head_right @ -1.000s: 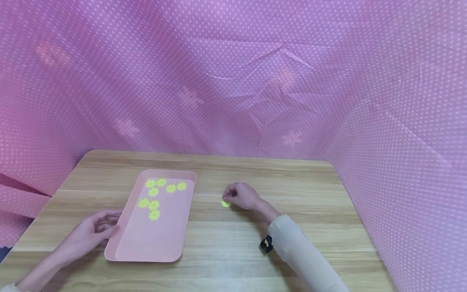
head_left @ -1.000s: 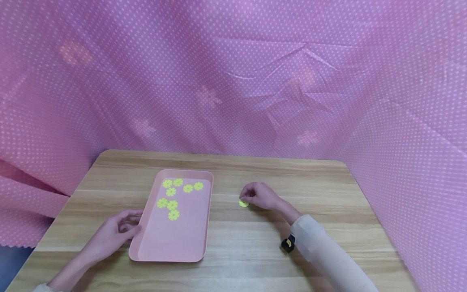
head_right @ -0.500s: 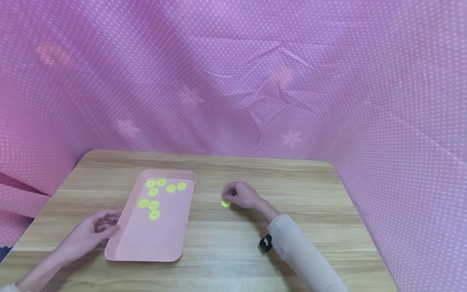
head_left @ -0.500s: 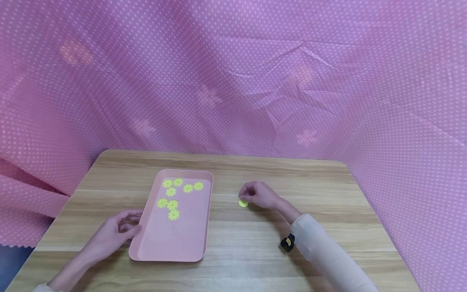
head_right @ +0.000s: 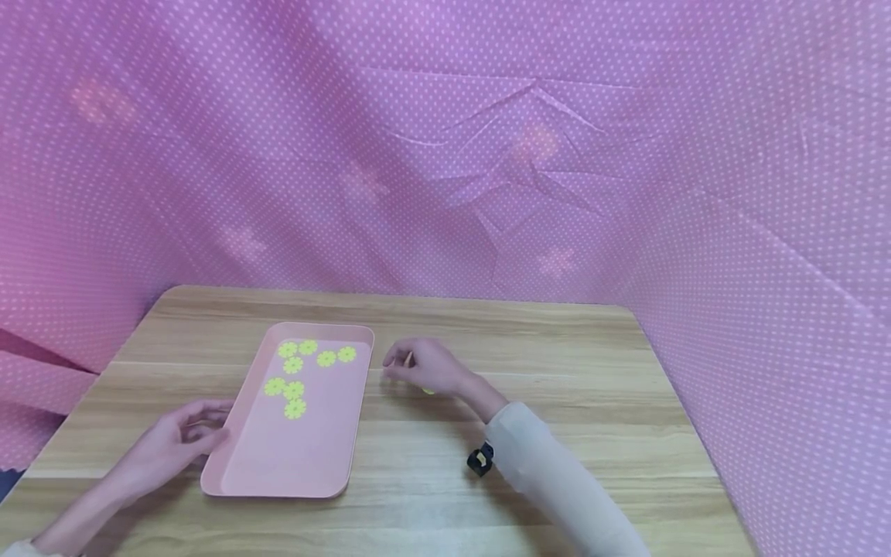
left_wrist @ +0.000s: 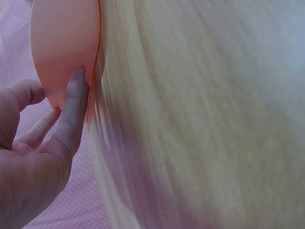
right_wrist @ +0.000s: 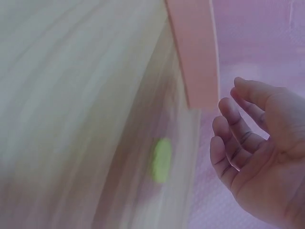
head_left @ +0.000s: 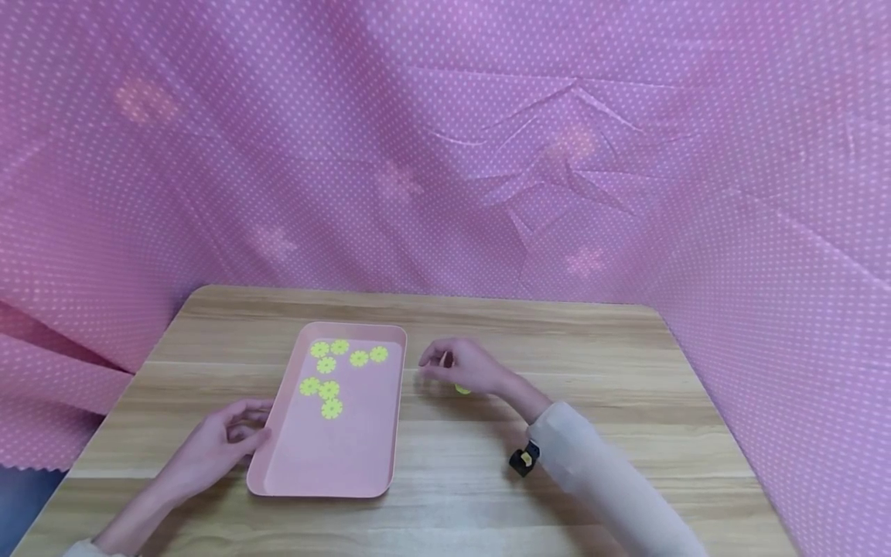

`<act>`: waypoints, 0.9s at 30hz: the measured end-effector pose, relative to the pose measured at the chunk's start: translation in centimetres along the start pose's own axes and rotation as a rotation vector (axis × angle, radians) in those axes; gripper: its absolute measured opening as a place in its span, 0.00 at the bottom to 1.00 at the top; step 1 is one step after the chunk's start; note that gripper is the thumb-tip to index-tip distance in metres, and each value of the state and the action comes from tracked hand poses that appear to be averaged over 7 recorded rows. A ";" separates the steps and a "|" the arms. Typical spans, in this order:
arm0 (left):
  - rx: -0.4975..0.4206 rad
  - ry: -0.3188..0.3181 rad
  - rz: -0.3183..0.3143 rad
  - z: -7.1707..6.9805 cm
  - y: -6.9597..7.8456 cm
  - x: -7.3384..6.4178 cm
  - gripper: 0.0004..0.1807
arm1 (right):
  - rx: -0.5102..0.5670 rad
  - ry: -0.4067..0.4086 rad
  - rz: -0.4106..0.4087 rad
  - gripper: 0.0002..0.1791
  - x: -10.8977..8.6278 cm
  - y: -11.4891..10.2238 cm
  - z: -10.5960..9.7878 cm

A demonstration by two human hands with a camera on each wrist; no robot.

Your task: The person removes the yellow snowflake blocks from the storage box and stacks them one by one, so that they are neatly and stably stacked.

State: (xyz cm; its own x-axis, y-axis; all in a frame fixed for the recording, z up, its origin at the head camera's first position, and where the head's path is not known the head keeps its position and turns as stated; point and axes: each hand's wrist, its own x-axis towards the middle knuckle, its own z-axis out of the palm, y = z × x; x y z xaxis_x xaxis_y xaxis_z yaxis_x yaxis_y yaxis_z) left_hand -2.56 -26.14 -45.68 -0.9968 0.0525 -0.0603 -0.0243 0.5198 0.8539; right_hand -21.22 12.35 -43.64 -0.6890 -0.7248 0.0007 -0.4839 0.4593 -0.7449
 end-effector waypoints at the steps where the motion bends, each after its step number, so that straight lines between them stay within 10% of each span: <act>1: -0.003 -0.002 -0.003 0.0 0.0 0.0 0.25 | -0.001 -0.001 -0.008 0.07 0.3 -0.5 0.2; 27: -0.045 -0.042 -0.062 -1.2 1.1 1.0 0.25 | -0.114 -0.125 -0.128 0.10 6.5 -6.4 6.1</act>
State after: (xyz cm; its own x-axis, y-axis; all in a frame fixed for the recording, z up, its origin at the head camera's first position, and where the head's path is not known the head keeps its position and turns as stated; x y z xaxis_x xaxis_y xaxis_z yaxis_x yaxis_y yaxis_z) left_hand -3.67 -26.54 -44.20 -0.9893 0.0574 -0.1341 -0.0899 0.4841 0.8704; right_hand -19.26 1.57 -42.95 -0.5491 -0.8358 0.0019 -0.6258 0.4096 -0.6638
